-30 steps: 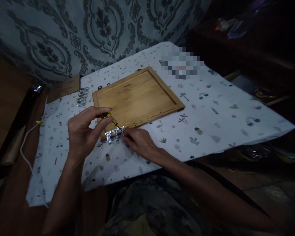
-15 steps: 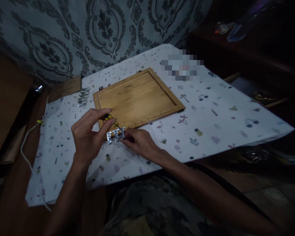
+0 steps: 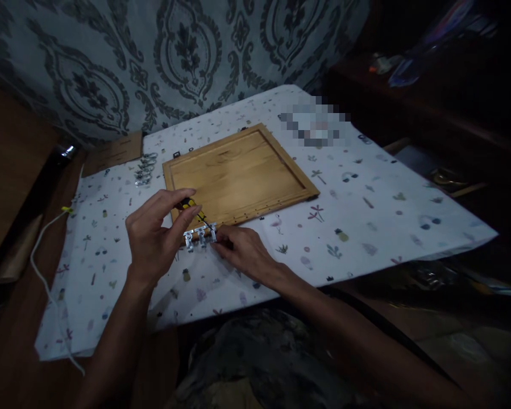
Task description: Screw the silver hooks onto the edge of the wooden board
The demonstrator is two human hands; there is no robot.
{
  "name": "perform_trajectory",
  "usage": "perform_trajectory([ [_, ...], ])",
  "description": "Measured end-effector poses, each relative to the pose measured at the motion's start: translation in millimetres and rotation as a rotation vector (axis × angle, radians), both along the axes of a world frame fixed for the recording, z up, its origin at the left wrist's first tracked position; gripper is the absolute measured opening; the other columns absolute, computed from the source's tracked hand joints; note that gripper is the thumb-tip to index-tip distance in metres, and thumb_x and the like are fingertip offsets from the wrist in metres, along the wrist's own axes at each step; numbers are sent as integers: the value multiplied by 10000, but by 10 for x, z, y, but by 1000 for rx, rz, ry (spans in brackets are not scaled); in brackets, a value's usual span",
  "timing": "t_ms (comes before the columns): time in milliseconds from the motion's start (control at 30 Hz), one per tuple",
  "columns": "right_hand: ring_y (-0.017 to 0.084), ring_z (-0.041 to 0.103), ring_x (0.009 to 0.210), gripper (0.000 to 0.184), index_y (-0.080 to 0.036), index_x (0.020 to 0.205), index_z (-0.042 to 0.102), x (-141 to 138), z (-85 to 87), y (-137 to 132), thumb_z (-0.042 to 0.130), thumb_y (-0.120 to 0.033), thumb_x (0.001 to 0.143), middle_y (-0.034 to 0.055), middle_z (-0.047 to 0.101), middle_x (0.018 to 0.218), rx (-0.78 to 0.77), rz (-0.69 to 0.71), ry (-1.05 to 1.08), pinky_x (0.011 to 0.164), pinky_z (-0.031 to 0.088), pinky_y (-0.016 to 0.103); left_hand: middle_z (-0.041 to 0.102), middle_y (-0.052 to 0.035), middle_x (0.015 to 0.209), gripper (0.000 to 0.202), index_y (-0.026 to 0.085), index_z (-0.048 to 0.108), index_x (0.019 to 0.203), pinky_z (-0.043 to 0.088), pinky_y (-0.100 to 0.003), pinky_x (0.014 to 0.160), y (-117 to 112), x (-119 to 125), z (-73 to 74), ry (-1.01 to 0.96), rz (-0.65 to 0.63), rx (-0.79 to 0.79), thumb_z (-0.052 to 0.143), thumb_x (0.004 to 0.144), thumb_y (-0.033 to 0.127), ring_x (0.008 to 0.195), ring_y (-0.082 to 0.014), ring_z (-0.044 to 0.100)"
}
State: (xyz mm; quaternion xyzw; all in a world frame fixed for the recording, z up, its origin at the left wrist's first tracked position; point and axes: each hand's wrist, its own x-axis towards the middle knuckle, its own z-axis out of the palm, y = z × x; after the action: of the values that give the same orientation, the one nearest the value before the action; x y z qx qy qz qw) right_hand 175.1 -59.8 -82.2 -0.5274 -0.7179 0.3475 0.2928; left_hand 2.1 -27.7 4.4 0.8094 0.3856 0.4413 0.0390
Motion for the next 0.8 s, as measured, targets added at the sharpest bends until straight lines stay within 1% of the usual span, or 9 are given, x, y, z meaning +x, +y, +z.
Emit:
perform_trajectory([
  [100,146,600,702,82,-191,872,681,-1,4,-1,620,-223,916,16,711,783,-8,-3,-7,667,399,263,787,-10,962,149,252,751,1067,612,-299,788,-1,-2,22,17,-14,26,714,923,249,844,-162,732],
  [233,152,607,718,64,-190,885,681,-9,9,-2,624,-209,906,23,719,808,-9,-3,-14,680,405,268,798,-15,1023,179,263,749,1099,622,-316,835,-5,-10,53,51,-68,27,689,936,224,898,-174,749],
  [400,148,596,725,42,-181,890,679,-11,26,-13,641,-187,907,30,719,813,-12,-10,-26,686,395,263,796,-21,1047,210,257,741,1129,620,-325,852,-20,-8,64,88,-105,43,679,938,198,922,-180,749],
  [467,146,593,721,47,-181,880,675,-9,31,-15,642,-190,912,25,711,799,-5,-10,-24,683,390,259,792,-22,1030,204,250,741,1128,617,-314,837,-40,-7,61,65,-85,55,678,940,201,902,-173,743],
  [633,140,584,702,46,-178,853,666,-12,10,-3,661,-184,898,18,697,775,-3,-11,-22,671,384,249,779,-21,1031,209,237,738,1140,596,-284,843,-110,-28,84,18,47,68,677,943,198,914,-153,726],
  [700,138,573,685,52,-183,849,667,-13,-10,1,656,-190,900,14,693,764,10,-11,-15,663,381,249,777,-24,1039,213,228,734,1145,588,-276,853,-116,-40,89,34,57,76,671,946,186,928,-148,724],
  [800,136,565,673,64,-195,854,670,-13,-34,0,640,-207,910,11,693,761,45,-9,-1,647,375,249,774,-27,1019,212,217,731,1144,582,-267,840,-99,-47,69,46,37,85,666,946,176,909,-142,719],
])
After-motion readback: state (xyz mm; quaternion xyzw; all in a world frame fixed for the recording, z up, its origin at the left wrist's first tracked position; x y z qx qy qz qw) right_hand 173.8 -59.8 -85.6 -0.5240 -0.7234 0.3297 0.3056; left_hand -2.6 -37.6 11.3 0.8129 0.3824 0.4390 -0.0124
